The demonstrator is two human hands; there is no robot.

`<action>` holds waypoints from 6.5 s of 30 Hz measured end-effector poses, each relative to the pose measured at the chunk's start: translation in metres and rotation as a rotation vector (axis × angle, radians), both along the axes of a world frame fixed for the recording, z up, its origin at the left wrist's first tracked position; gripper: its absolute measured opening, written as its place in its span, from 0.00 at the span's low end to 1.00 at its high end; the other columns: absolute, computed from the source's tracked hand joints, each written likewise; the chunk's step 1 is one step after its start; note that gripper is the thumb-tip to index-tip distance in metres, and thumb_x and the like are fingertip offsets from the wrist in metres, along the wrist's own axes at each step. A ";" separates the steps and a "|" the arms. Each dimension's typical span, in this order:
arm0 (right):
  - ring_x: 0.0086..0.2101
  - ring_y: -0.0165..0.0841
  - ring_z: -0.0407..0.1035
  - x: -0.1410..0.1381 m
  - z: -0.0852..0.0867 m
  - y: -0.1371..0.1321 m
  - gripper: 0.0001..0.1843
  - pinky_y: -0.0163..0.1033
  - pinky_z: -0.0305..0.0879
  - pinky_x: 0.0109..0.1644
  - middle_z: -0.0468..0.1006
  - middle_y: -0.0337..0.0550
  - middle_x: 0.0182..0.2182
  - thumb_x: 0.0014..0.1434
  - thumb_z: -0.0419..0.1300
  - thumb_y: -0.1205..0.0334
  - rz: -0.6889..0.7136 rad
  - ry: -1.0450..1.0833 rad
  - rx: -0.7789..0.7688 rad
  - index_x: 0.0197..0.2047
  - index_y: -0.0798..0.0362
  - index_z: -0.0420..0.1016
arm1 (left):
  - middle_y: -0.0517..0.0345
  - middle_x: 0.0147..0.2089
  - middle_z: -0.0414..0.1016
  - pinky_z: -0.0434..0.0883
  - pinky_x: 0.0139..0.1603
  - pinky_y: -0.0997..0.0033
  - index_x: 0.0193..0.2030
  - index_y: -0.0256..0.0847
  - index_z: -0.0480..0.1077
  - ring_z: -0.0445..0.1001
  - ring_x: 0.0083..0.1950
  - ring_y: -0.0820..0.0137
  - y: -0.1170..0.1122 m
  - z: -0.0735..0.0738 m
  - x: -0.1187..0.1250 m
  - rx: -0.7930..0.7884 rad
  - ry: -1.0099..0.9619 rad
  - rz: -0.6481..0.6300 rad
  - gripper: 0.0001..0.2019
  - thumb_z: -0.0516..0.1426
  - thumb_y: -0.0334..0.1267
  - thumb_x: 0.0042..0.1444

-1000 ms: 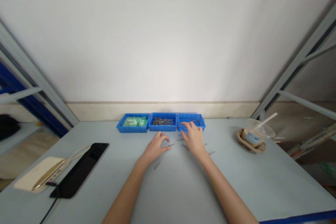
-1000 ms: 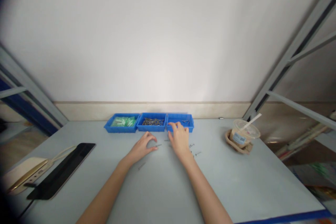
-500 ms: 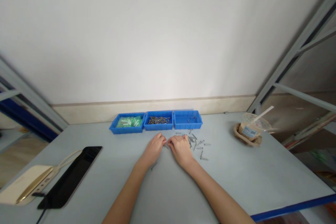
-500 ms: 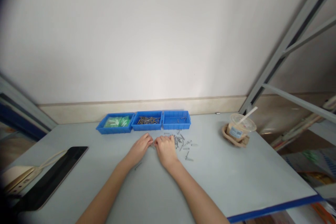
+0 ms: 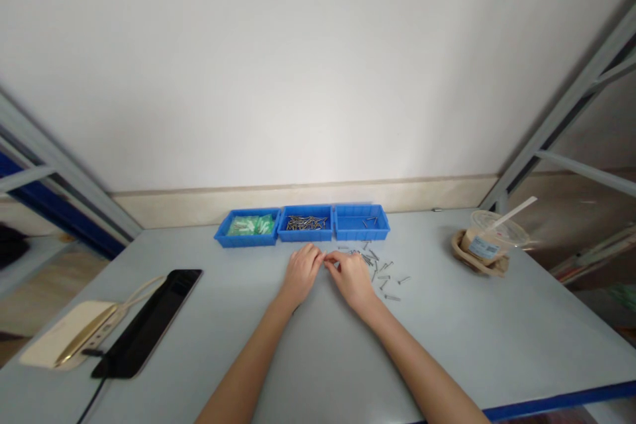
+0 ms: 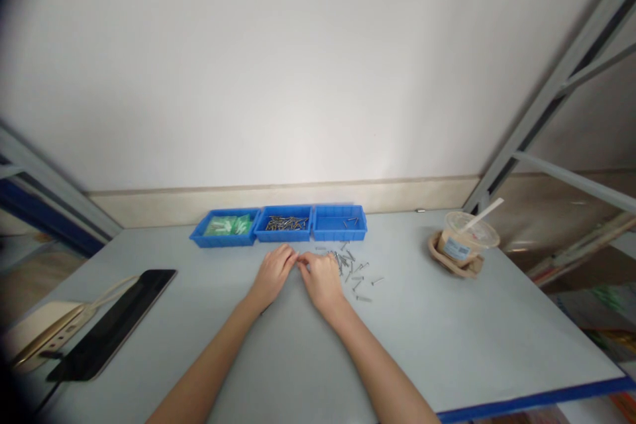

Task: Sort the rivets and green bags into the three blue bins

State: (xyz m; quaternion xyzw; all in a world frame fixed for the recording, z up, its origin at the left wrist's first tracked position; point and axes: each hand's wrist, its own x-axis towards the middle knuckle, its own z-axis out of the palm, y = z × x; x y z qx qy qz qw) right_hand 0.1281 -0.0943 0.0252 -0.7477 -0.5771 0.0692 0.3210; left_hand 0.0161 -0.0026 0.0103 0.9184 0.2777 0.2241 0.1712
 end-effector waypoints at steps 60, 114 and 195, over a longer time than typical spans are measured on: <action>0.38 0.35 0.69 -0.005 -0.009 -0.002 0.09 0.39 0.53 0.43 0.79 0.37 0.32 0.58 0.54 0.66 -0.104 0.073 -0.002 0.31 0.49 0.75 | 0.58 0.31 0.76 0.63 0.37 0.72 0.30 0.41 0.73 0.69 0.33 0.68 0.006 0.008 -0.007 -0.276 -0.030 -0.053 0.06 0.57 0.39 0.50; 0.40 0.38 0.64 0.049 -0.010 -0.008 0.04 0.41 0.52 0.42 0.73 0.44 0.36 0.58 0.56 0.67 0.088 -0.503 -0.127 0.35 0.53 0.71 | 0.59 0.34 0.72 0.64 0.35 0.73 0.41 0.40 0.67 0.69 0.31 0.72 0.007 -0.007 -0.008 -0.010 -0.165 0.068 0.10 0.47 0.40 0.61; 0.37 0.35 0.68 0.023 0.000 -0.023 0.11 0.41 0.51 0.43 0.77 0.41 0.33 0.63 0.50 0.61 0.063 -0.395 0.018 0.38 0.48 0.74 | 0.59 0.27 0.69 0.61 0.34 0.73 0.27 0.39 0.64 0.67 0.31 0.70 -0.012 0.000 0.002 0.001 -0.083 -0.171 0.17 0.42 0.40 0.64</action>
